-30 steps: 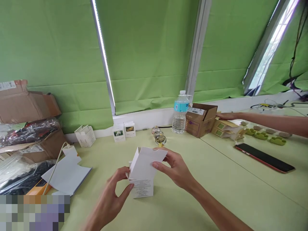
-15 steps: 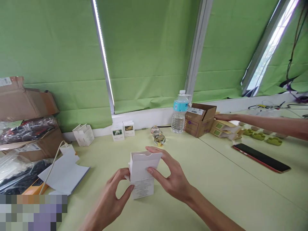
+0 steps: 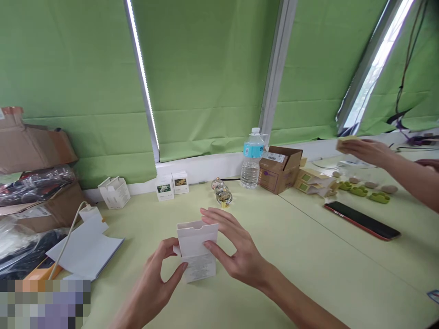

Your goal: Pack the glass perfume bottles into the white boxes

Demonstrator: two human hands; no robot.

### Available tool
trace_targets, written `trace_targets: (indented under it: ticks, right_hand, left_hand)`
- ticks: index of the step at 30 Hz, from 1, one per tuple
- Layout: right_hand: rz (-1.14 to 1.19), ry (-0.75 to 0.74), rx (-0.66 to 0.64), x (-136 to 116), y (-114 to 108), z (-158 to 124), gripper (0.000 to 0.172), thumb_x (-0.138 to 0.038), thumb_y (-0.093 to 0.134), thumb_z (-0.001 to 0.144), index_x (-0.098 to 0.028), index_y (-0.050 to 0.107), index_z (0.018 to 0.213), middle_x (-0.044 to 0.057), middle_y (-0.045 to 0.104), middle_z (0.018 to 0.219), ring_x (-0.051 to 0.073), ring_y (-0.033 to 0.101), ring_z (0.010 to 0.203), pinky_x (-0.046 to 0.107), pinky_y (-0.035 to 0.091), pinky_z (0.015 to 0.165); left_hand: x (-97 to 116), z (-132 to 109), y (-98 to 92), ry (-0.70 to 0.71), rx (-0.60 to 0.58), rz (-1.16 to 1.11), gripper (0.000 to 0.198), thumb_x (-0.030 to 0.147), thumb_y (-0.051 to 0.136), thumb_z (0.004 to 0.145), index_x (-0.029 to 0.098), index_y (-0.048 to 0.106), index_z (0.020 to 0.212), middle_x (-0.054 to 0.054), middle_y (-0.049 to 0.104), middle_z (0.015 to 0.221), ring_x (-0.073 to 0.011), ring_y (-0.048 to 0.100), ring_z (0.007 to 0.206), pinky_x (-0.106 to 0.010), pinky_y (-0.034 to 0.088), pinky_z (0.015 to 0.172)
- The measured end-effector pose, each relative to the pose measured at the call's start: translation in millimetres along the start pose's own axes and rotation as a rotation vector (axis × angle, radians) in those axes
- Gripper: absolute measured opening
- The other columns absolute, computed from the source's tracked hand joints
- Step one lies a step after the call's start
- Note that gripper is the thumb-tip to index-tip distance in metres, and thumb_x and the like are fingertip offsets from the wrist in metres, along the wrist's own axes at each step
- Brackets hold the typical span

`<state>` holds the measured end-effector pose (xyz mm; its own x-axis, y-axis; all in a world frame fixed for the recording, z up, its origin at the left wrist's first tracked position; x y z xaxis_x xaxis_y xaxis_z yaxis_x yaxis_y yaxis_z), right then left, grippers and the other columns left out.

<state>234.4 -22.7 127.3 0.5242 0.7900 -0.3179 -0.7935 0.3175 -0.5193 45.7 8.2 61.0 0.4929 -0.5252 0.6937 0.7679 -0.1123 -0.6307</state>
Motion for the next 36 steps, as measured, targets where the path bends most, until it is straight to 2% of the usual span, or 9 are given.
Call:
trace_targets:
  ticks: [5,10,13,20,25,28,31,33,36]
  right_hand:
    - [-0.052,-0.039,-0.010,0,2,-4,0.053,-0.017,0.059,0.089,-0.019,0.042,0.140,0.010,0.050,0.142,0.026,0.032,0.139,0.049,0.036,0.111]
    - [-0.091,-0.017,-0.154,5,13,-8,0.028,-0.030,0.063,0.088,-0.021,0.067,0.114,0.009,0.040,0.150,0.030,0.023,0.143,0.049,0.034,0.112]
    - [-0.101,0.013,-0.259,7,20,-10,0.022,-0.033,0.060,0.091,-0.024,0.071,0.108,0.006,0.037,0.152,0.029,0.020,0.144,0.047,0.036,0.110]
    - [-0.144,-0.072,-0.141,-3,16,-10,0.023,-0.020,0.056,0.093,-0.019,0.066,0.114,0.010,0.049,0.142,0.025,0.033,0.138,0.043,0.039,0.109]
    - [-0.171,0.014,-0.259,0,24,-12,0.017,-0.020,0.052,0.093,-0.018,0.069,0.093,0.010,0.046,0.144,0.027,0.024,0.142,0.043,0.038,0.111]
    - [-0.165,0.008,-0.277,-2,24,-12,0.016,-0.022,0.053,0.093,-0.017,0.067,0.100,0.010,0.042,0.147,0.028,0.023,0.143,0.044,0.036,0.112]
    - [-0.123,-0.039,-0.235,-7,19,-12,0.028,-0.026,0.057,0.091,-0.017,0.061,0.117,0.011,0.043,0.146,0.028,0.027,0.141,0.044,0.036,0.112]
    - [-0.086,-0.056,-0.164,-8,13,-10,0.033,-0.026,0.058,0.091,-0.016,0.057,0.122,0.012,0.048,0.142,0.027,0.033,0.138,0.043,0.037,0.111]
    - [-0.060,-0.024,-0.025,2,1,-7,0.027,-0.021,0.055,0.091,-0.018,0.057,0.118,0.011,0.055,0.134,0.024,0.042,0.132,0.043,0.039,0.109]
  left_hand:
    - [-3,-1,-0.7,-0.005,0.025,-0.006,0.037,0.033,0.056,0.090,0.030,0.039,0.123,-0.002,0.064,0.116,-0.0181,0.063,0.108,-0.035,0.053,0.092]
    - [-7,0,-2.2,-0.015,0.045,-0.020,0.036,0.034,0.057,0.089,0.029,0.040,0.121,-0.002,0.065,0.113,-0.0192,0.064,0.107,-0.036,0.053,0.092]
    - [-10,0,-1.6,-0.047,0.038,-0.046,0.037,0.034,0.056,0.090,0.030,0.039,0.122,-0.002,0.064,0.114,-0.0194,0.063,0.109,-0.037,0.053,0.093]
    - [-10,-2,-2.1,-0.026,0.070,-0.021,0.038,0.034,0.056,0.090,0.030,0.039,0.123,-0.003,0.063,0.116,-0.0193,0.063,0.108,-0.037,0.054,0.092]
    - [-9,-1,-3.2,0.000,0.101,-0.012,0.041,0.034,0.057,0.089,0.030,0.040,0.125,-0.005,0.063,0.118,-0.0207,0.064,0.107,-0.037,0.054,0.091]
    - [-12,-1,-4.4,-0.026,0.138,-0.050,0.059,0.035,0.059,0.087,0.031,0.029,0.138,-0.006,0.063,0.121,-0.0214,0.066,0.106,-0.039,0.054,0.093]
    - [-16,-1,3.5,-0.106,0.070,-0.112,0.074,0.035,0.060,0.085,0.033,0.017,0.146,-0.004,0.066,0.119,-0.0204,0.066,0.105,-0.038,0.053,0.092]
    - [-19,1,14.9,-0.160,-0.047,-0.133,0.062,0.035,0.061,0.085,0.030,0.033,0.140,-0.004,0.068,0.116,-0.0208,0.067,0.104,-0.035,0.054,0.090]
    - [-23,5,27.2,-0.179,-0.149,-0.125,0.034,0.036,0.061,0.083,0.025,0.059,0.115,-0.004,0.071,0.114,-0.0226,0.066,0.105,-0.032,0.053,0.090]
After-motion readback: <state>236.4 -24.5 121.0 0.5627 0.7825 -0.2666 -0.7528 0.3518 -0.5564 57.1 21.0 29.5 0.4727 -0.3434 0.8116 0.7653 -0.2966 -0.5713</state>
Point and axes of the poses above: each hand's wrist, its own z-axis towards the middle knuckle, its own y-axis out of the palm, x = y × z, the point moved 6 cm from there along z, towards the middle knuckle
